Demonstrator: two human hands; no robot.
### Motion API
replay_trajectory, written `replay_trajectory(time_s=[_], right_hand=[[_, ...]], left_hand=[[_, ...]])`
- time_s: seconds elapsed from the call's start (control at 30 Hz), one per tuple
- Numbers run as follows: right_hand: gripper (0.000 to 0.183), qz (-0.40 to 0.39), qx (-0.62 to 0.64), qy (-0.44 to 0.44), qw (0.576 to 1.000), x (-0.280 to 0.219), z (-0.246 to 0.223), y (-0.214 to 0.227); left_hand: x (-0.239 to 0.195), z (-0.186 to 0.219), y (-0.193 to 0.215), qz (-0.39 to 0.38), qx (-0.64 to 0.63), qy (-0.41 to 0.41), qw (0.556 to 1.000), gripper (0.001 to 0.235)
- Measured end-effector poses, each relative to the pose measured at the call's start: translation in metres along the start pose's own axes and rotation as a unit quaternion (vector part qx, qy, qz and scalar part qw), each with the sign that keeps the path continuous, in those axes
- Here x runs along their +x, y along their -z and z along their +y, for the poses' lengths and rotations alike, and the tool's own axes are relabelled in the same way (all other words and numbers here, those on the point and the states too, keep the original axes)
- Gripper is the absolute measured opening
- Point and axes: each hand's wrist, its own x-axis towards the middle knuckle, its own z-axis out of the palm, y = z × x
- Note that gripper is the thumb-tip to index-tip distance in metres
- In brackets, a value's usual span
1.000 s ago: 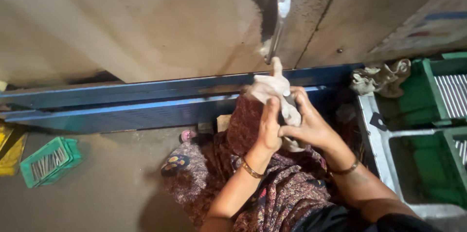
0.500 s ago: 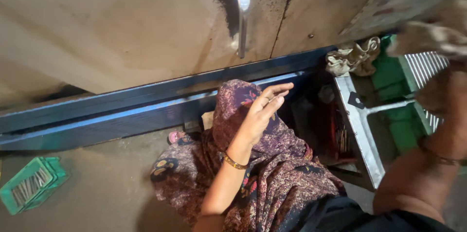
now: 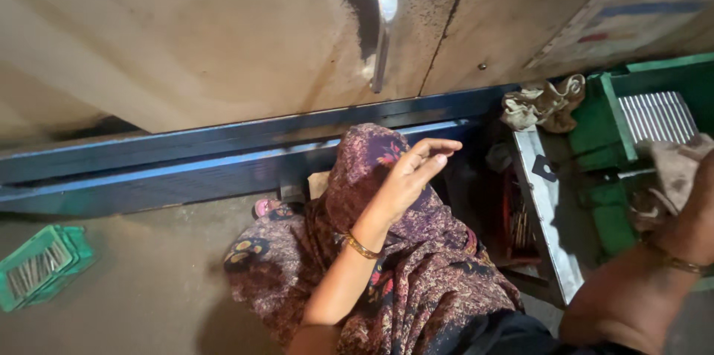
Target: The person uses a metal rod and a cloth to clean a dark smudge on a large metal surface. They repeatedly rub the area with the rod, then wipe it with the cloth, repeating the cycle several times.
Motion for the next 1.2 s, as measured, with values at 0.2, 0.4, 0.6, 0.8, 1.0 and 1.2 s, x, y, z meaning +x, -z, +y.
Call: replay_trajectory(time_s=[0.2, 0.4, 0.6, 0.8, 1.0, 1.2], right_hand=[[0.067, -0.072, 0.315, 0.039, 0.946, -0.016, -0.081, -0.081], [0.073, -0.158, 0.524, 0.043, 0.836, -0.030, -0.155, -0.161], [0.072, -0.222, 0.653, -0.047, 0.722, -0.027, -0.180, -0.192], [0.069, -0.252, 0.646, -0.113, 0.712, -0.032, -0.172, -0.219], [0.069, -0.285, 0.648, -0.126, 0.695, -0.037, -0.168, -0.228], [0.071, -0.310, 0.573, -0.115, 0.750, -0.035, -0.177, -0.233]], left_hand=[[-0.011, 0.013, -0.009, 0.028, 0.180, 0.069, 0.981, 0.039], [-0.025, 0.043, -0.008, 0.041, 0.275, -0.068, 0.958, 0.065], [-0.037, 0.063, -0.005, 0.040, 0.210, -0.053, 0.975, 0.072], [-0.036, 0.058, -0.005, 0.064, 0.223, -0.170, 0.958, 0.026], [-0.037, 0.054, 0.001, 0.063, 0.164, -0.152, 0.973, 0.021], [-0.039, 0.057, 0.005, 0.056, 0.147, -0.147, 0.976, 0.025]])
